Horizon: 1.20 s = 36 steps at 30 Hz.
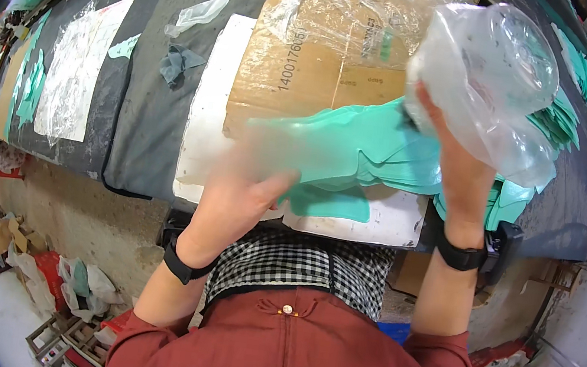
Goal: Applying adhesive to green shoe components using a bottle inside a protective plastic bag.
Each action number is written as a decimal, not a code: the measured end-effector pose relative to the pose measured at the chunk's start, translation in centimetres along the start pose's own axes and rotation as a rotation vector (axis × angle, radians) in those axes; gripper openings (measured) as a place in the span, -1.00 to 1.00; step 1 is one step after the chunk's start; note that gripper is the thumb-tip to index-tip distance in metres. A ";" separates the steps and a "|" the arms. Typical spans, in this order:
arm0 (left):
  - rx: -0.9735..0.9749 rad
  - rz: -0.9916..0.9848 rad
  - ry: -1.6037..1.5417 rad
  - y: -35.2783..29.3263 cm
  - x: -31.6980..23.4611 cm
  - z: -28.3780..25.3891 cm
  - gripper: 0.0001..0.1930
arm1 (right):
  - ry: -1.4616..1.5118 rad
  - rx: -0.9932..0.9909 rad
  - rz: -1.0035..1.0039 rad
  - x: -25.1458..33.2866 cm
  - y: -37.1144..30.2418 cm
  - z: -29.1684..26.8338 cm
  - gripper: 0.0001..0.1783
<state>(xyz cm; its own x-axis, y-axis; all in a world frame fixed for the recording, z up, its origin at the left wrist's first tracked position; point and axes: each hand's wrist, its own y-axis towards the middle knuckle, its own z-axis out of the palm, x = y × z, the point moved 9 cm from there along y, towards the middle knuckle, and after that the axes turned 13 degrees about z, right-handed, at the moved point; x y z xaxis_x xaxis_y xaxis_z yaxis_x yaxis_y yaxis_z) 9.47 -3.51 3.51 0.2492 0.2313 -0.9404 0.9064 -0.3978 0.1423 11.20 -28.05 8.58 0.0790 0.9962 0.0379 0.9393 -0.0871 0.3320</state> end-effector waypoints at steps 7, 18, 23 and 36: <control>-0.090 -0.202 -0.114 -0.7 1.0 -0.3 -0.67 | -0.451 -0.327 -0.349 8.3 -3.8 -1.0 -0.57; -0.100 -0.221 -0.193 -0.3 1.2 -0.2 -0.66 | 0.292 -0.211 0.056 -0.2 -2.5 -3.1 -0.56; -0.094 -0.287 -0.287 -0.3 1.9 -0.2 -0.65 | 0.366 -0.281 0.068 0.9 -4.4 -3.6 -0.46; -0.123 -0.256 -0.255 -0.5 1.9 0.0 -0.64 | 1.206 -0.149 0.498 -4.0 1.1 -1.7 -0.57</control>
<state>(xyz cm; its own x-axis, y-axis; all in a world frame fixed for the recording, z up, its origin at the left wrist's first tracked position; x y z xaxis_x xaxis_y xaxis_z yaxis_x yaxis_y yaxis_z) 9.48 -2.84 1.67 -0.0696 0.0755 -0.9947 0.9662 -0.2429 -0.0860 11.30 -32.15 10.42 -0.0151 0.2298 0.9731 0.8446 -0.5180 0.1355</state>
